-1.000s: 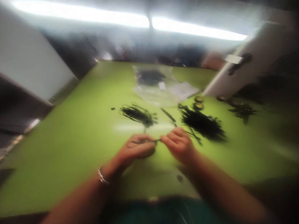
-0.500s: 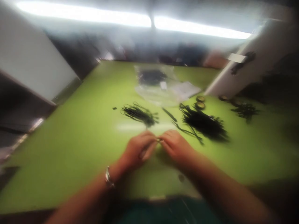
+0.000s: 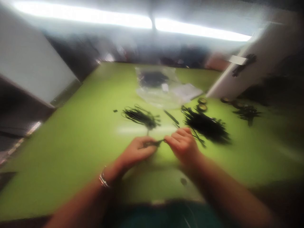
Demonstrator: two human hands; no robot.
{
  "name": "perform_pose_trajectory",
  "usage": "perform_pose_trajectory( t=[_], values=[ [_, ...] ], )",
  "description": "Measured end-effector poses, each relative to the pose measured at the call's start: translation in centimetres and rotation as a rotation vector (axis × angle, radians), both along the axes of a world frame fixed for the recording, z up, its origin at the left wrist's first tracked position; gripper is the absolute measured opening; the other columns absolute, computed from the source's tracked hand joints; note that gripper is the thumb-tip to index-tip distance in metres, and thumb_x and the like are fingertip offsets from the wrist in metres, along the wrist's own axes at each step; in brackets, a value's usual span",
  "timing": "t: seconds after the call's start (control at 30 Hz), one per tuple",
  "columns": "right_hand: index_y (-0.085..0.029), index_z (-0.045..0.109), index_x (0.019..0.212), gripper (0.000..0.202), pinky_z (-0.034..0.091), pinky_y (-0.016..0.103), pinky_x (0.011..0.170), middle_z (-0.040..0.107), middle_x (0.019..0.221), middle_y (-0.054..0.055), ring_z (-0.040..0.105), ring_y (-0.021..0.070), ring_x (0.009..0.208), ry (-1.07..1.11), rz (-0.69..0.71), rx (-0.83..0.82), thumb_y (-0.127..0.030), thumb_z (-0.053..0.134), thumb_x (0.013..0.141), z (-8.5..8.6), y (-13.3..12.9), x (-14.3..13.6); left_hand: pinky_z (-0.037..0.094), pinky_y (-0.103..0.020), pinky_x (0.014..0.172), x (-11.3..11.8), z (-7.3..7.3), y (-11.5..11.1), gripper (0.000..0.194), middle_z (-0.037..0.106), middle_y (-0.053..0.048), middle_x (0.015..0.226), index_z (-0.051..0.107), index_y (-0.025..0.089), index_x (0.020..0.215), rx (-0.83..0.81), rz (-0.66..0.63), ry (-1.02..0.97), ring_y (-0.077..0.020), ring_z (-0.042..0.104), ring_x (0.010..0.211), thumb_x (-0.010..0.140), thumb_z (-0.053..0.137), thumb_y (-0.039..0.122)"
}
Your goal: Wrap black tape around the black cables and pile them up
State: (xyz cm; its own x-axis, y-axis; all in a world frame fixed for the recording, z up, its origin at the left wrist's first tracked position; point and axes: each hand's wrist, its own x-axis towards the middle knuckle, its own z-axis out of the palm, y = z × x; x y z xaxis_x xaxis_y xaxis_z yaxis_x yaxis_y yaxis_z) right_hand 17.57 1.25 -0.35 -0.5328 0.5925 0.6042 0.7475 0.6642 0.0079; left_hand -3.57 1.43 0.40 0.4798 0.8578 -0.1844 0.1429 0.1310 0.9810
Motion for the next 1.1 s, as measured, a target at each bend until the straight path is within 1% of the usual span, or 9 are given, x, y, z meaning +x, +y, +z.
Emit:
perform_pose_trajectory(
  t=[0.17, 0.3, 0.37, 0.43, 0.57, 0.73, 0.8, 0.9, 1.1],
  values=[
    [-0.022, 0.063, 0.099, 0.013, 0.031, 0.034, 0.073, 0.061, 0.062, -0.001, 0.048, 0.0152, 0.067, 0.032, 0.008, 0.046, -0.015, 0.055, 0.091, -0.8, -0.2, 0.2, 0.024, -0.022, 0.044, 0.7, 0.3, -0.2, 0.032, 0.038, 0.005, 0.045, 0.067, 0.010, 0.072, -0.186, 0.108, -0.201, -0.0063, 0.032, 0.044, 0.077, 0.069, 0.041],
    [-0.025, 0.064, 0.099, 0.016, 0.032, 0.035, 0.080, 0.066, 0.070, -0.001, 0.051, 0.0161, 0.074, 0.073, 0.018, -0.005, -0.015, 0.055, 0.090, -1.1, -0.1, 0.0, 0.023, -0.022, 0.042, 0.8, -0.5, 0.0, 0.035, 0.034, 0.006, 0.041, 0.064, 0.012, 0.064, -0.231, 0.131, -0.185, -0.0070, 0.030, 0.041, 0.080, 0.065, 0.043],
    [-0.023, 0.064, 0.087, 0.009, 0.032, 0.036, 0.083, 0.064, 0.068, -0.001, 0.050, 0.0166, 0.075, 0.072, 0.003, -0.100, -0.019, 0.057, 0.090, -1.0, 0.0, 0.0, 0.030, -0.023, 0.046, 0.6, -1.1, 0.2, 0.029, 0.045, 0.003, 0.047, 0.067, 0.012, 0.068, -0.080, 0.160, -0.061, -0.0092, 0.039, 0.046, 0.081, 0.065, 0.038],
    [-0.022, 0.063, 0.081, 0.008, 0.031, 0.039, 0.090, 0.065, 0.072, 0.000, 0.051, 0.0177, 0.079, 0.066, -0.007, -0.203, -0.025, 0.059, 0.088, -0.8, 0.2, 0.0, 0.040, -0.026, 0.057, 0.4, -1.7, 0.3, 0.021, 0.058, -0.002, 0.061, 0.068, 0.013, 0.071, 0.211, 0.181, 0.099, -0.0131, 0.050, 0.059, 0.082, 0.063, 0.031],
    [-0.020, 0.062, 0.099, 0.012, 0.028, 0.046, 0.101, 0.068, 0.090, 0.005, 0.055, 0.0201, 0.089, 0.045, 0.046, -0.311, -0.023, 0.055, 0.089, -0.6, 0.1, -0.1, 0.046, -0.029, 0.070, 0.2, -2.4, 0.1, 0.017, 0.064, -0.007, 0.080, 0.069, 0.015, 0.080, 0.687, 0.095, 0.279, -0.0163, 0.057, 0.073, 0.087, 0.055, 0.022],
    [-0.019, 0.062, 0.079, 0.017, 0.041, 0.027, 0.067, 0.064, 0.071, 0.001, 0.054, 0.0135, 0.066, 0.155, 0.122, -0.547, -0.016, 0.050, 0.092, -0.9, -0.2, -0.5, 0.048, -0.027, 0.069, 0.3, -2.7, -0.2, 0.015, 0.065, -0.007, 0.084, 0.068, 0.018, 0.089, 0.818, 0.013, 0.326, -0.0154, 0.058, 0.073, 0.089, 0.053, 0.021],
    [-0.019, 0.061, 0.079, 0.014, 0.042, 0.025, 0.065, 0.063, 0.072, 0.000, 0.054, 0.0130, 0.066, 0.197, 0.110, -0.566, -0.020, 0.054, 0.091, -1.0, -0.2, -0.5, 0.048, -0.028, 0.071, 0.3, -2.7, 0.0, 0.014, 0.065, -0.007, 0.085, 0.068, 0.018, 0.088, 0.798, 0.013, 0.304, -0.0159, 0.059, 0.075, 0.088, 0.055, 0.022],
    [-0.018, 0.061, 0.081, 0.014, 0.042, 0.027, 0.067, 0.061, 0.072, 0.002, 0.052, 0.0151, 0.069, 0.211, 0.121, -0.406, -0.021, 0.053, 0.092, -1.0, -0.1, -0.4, 0.048, -0.028, 0.072, 0.3, -2.3, 0.3, 0.012, 0.065, -0.007, 0.085, 0.069, 0.017, 0.090, 0.656, 0.024, 0.242, -0.0167, 0.059, 0.076, 0.084, 0.062, 0.025],
    [-0.018, 0.061, 0.079, 0.018, 0.040, 0.030, 0.065, 0.055, 0.065, 0.003, 0.044, 0.0166, 0.066, 0.123, 0.103, -0.119, -0.017, 0.050, 0.093, -0.5, -0.4, -0.5, 0.037, -0.022, 0.051, 0.1, -0.5, 0.2, 0.021, 0.055, 0.000, 0.061, 0.068, 0.013, 0.078, 0.007, 0.068, -0.046, -0.0092, 0.046, 0.054, 0.079, 0.068, 0.034]
  ],
)
